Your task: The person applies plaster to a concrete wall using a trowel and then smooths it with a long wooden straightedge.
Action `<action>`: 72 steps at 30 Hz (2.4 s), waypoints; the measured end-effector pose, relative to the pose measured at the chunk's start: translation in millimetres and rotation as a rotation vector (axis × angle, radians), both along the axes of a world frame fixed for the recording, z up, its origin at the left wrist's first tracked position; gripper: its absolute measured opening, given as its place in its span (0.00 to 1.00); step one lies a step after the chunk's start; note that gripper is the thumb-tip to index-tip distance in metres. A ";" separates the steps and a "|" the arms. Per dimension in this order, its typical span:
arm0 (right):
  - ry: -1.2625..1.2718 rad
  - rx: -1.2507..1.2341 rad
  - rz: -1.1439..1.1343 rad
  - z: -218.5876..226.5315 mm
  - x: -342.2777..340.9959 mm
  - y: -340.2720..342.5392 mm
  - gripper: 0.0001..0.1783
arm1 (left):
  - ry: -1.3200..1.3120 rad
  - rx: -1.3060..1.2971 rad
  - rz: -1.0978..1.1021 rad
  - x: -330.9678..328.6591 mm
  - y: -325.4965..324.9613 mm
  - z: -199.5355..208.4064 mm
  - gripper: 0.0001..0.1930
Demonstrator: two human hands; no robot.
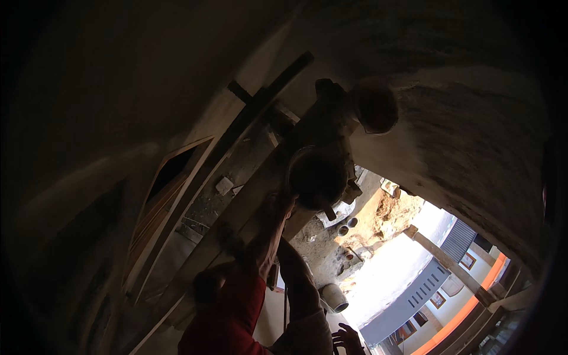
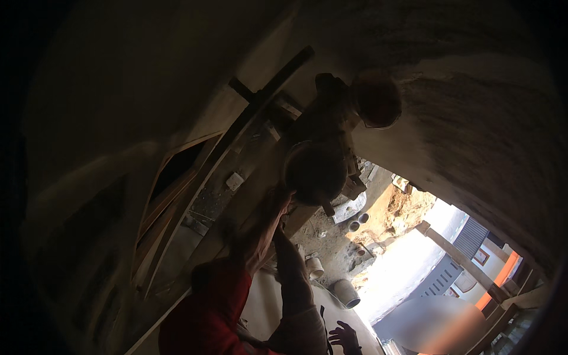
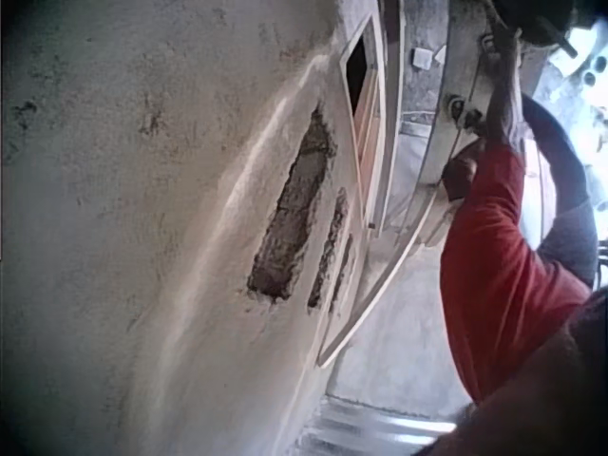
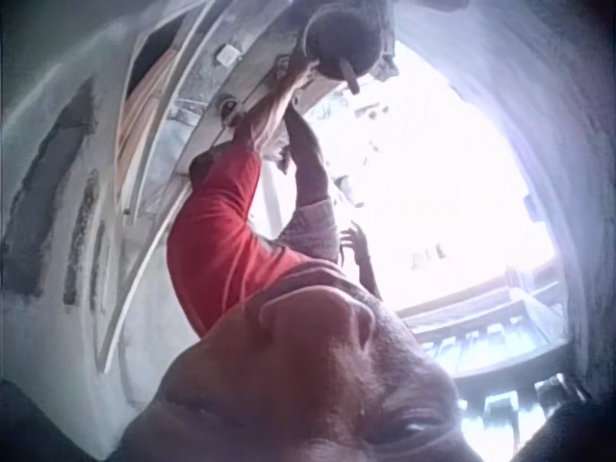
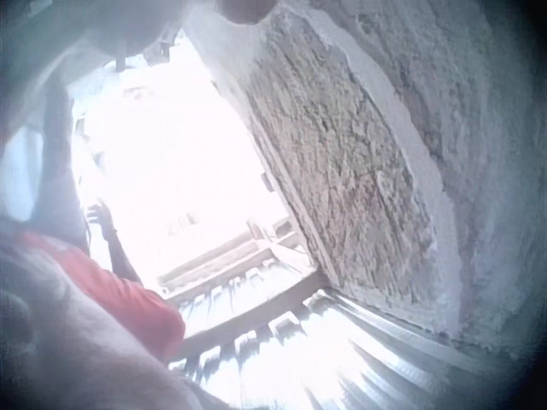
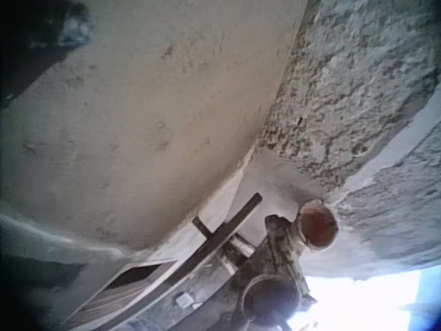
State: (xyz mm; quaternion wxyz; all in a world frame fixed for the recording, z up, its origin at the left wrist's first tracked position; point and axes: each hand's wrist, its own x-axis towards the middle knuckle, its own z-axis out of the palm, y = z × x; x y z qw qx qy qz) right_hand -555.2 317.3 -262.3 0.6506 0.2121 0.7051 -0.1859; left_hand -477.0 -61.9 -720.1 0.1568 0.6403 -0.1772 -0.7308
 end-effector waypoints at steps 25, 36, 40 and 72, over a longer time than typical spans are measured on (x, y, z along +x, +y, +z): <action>0.038 0.036 0.336 -83.3 -28.8 -94.0 0.24 | -0.704 -0.185 -0.535 400.8 40.7 26.9 0.40; -0.208 -0.311 0.060 -13.6 -27.3 -130.9 0.26 | -0.551 0.179 0.096 467.8 183.3 323.8 0.34; -0.115 -0.355 0.340 12.4 -34.2 -189.8 0.24 | -0.453 0.181 0.360 480.5 216.0 414.0 0.35; 0.147 -0.413 1.310 128.5 66.8 -371.3 0.26 | -1.734 -0.365 1.057 858.9 277.1 764.6 0.46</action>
